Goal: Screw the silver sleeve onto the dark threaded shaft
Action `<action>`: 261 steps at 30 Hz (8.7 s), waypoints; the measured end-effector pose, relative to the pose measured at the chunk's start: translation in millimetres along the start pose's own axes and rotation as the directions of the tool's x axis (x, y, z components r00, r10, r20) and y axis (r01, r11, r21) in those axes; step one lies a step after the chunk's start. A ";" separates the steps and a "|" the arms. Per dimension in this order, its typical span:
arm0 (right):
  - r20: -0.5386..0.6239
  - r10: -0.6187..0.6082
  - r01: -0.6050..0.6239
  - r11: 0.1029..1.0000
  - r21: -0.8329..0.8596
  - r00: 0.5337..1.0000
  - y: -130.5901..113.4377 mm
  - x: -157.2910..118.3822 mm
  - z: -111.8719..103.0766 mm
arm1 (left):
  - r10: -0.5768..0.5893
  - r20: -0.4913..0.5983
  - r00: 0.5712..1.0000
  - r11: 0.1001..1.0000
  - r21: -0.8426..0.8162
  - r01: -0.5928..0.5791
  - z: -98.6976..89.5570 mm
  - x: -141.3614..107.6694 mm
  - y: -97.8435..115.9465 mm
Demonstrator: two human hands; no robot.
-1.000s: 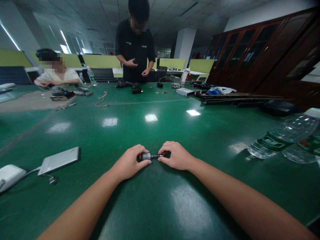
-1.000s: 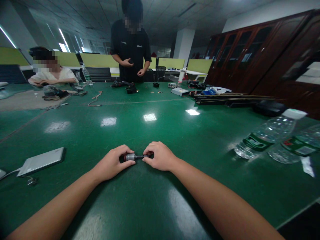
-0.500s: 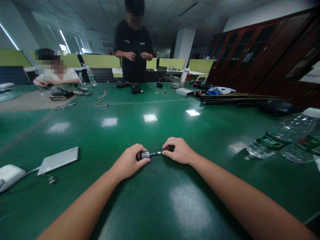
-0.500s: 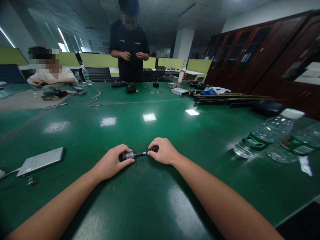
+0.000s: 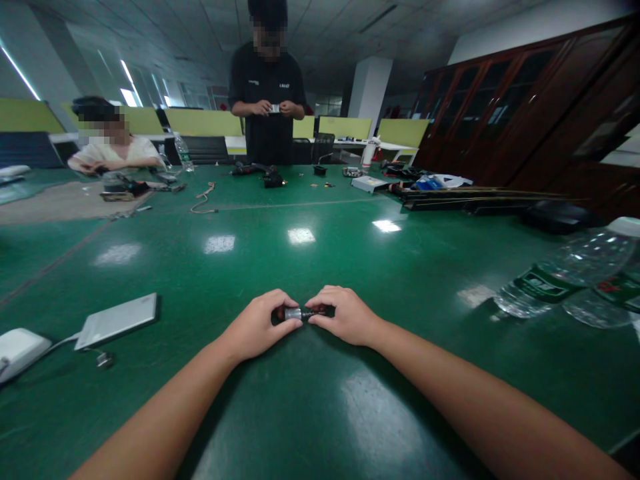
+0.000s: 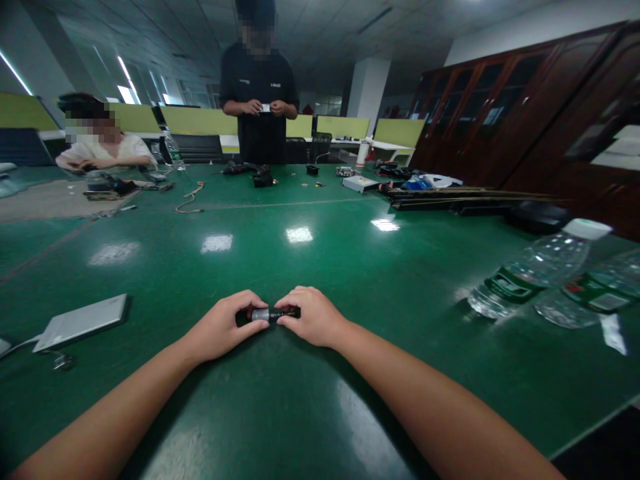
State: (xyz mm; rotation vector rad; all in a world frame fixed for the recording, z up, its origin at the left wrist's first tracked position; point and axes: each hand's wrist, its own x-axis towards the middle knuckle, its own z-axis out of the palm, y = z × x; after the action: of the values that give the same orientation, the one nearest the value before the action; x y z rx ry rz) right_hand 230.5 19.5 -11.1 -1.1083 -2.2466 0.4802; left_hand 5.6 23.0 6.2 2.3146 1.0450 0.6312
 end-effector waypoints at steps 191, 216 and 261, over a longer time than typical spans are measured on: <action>0.124 0.118 -0.132 0.985 0.110 0.985 22.5 0.7 -27.1 | 0.004 -0.049 0.999 0.999 0.053 -0.001 2.2 0.7 -6.8; 0.070 0.027 -0.030 0.999 0.041 0.997 -1.5 -2.6 -4.4 | 0.024 0.009 1.000 1.000 0.012 -0.024 -4.5 -0.5 1.7; 0.029 0.012 -0.011 0.999 -0.036 1.000 -2.2 -1.8 -5.0 | -0.026 -0.037 0.999 0.997 0.065 0.028 2.4 0.8 -1.2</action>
State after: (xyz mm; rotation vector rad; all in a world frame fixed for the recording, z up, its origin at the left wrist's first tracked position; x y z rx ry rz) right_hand 233.3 17.1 -6.7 -1.1400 -2.2829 0.4657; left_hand 6.8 23.7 3.8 2.3489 1.1274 0.6399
